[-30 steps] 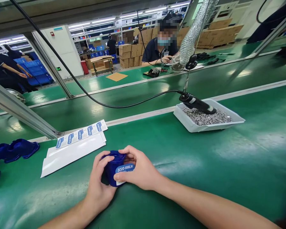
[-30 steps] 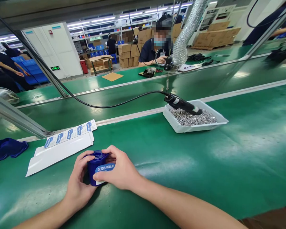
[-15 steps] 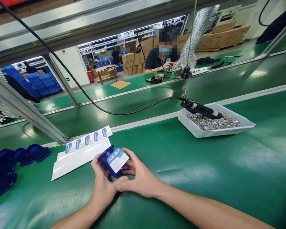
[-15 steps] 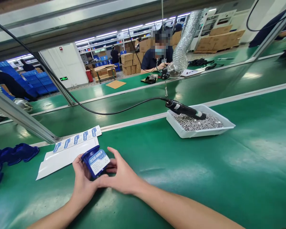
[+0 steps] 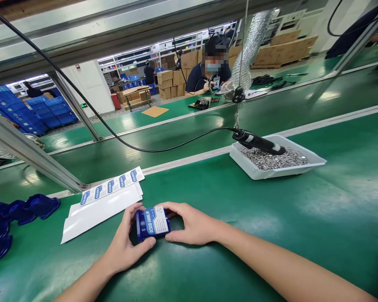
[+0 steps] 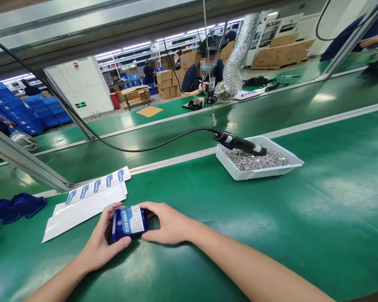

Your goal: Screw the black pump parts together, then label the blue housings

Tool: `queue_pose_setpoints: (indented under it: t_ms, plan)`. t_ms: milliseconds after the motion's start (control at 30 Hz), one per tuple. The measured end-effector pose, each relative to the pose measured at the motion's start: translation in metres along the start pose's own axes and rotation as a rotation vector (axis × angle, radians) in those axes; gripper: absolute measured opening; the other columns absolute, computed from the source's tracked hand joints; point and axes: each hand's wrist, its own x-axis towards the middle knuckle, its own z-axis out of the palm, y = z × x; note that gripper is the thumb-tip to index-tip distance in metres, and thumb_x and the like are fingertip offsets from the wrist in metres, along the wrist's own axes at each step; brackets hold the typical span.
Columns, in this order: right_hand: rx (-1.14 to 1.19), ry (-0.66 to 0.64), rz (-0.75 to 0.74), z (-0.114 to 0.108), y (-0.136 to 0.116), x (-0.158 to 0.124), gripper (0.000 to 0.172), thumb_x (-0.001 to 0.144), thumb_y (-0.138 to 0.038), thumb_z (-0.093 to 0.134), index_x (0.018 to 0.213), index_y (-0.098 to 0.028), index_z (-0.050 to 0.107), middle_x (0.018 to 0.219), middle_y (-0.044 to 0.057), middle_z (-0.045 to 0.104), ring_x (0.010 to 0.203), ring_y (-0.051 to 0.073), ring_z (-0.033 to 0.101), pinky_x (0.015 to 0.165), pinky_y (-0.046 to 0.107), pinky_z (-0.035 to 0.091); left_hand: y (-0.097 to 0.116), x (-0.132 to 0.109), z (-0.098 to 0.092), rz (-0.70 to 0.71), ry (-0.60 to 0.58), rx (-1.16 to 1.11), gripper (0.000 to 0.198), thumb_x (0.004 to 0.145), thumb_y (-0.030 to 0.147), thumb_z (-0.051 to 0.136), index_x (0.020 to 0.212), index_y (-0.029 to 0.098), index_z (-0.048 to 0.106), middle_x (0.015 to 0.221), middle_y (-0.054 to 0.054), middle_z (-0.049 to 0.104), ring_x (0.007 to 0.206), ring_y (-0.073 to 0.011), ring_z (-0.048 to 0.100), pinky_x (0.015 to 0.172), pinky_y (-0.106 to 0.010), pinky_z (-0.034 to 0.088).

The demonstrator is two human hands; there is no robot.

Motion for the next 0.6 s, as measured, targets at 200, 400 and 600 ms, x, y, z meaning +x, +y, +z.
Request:
queue_pose_setpoints:
  t_ms: [200,400,600]
  plan:
    - [-0.092,0.081,0.042,0.005,-0.002,0.001,0.092,0.070,-0.049,0.095,0.152,-0.027,0.058,0.151,0.014,0.062,0.138,0.039,0.059,0.118,0.058,0.048,0.011,-0.006,0.011,0.094,0.120,0.223,0.062,0.092,0.035,0.075,0.144,0.028,0.042,0.140,-0.014,0.061,0.128,-0.0330,0.064,0.110,-0.053,0.054]
    - [-0.101,0.144,0.027,0.014,-0.001,0.004,0.084,0.070,-0.052,0.095,0.145,-0.029,0.066,0.146,0.012,0.069,0.135,0.040,0.062,0.118,0.060,0.047,0.030,0.001,0.002,0.034,0.089,0.211,0.041,0.085,0.030,0.076,0.120,0.026,0.056,0.121,-0.009,0.070,0.109,-0.0291,0.071,0.095,-0.045,0.059]
    - [-0.037,0.168,0.124,0.022,-0.005,0.004,0.081,0.068,-0.048,0.095,0.142,-0.029,0.068,0.144,0.008,0.072,0.134,0.038,0.064,0.120,0.059,0.047,0.041,0.003,0.000,-0.004,0.144,0.126,0.033,0.077,0.030,0.082,0.100,0.024,0.060,0.109,-0.008,0.073,0.105,-0.0284,0.072,0.095,-0.045,0.058]
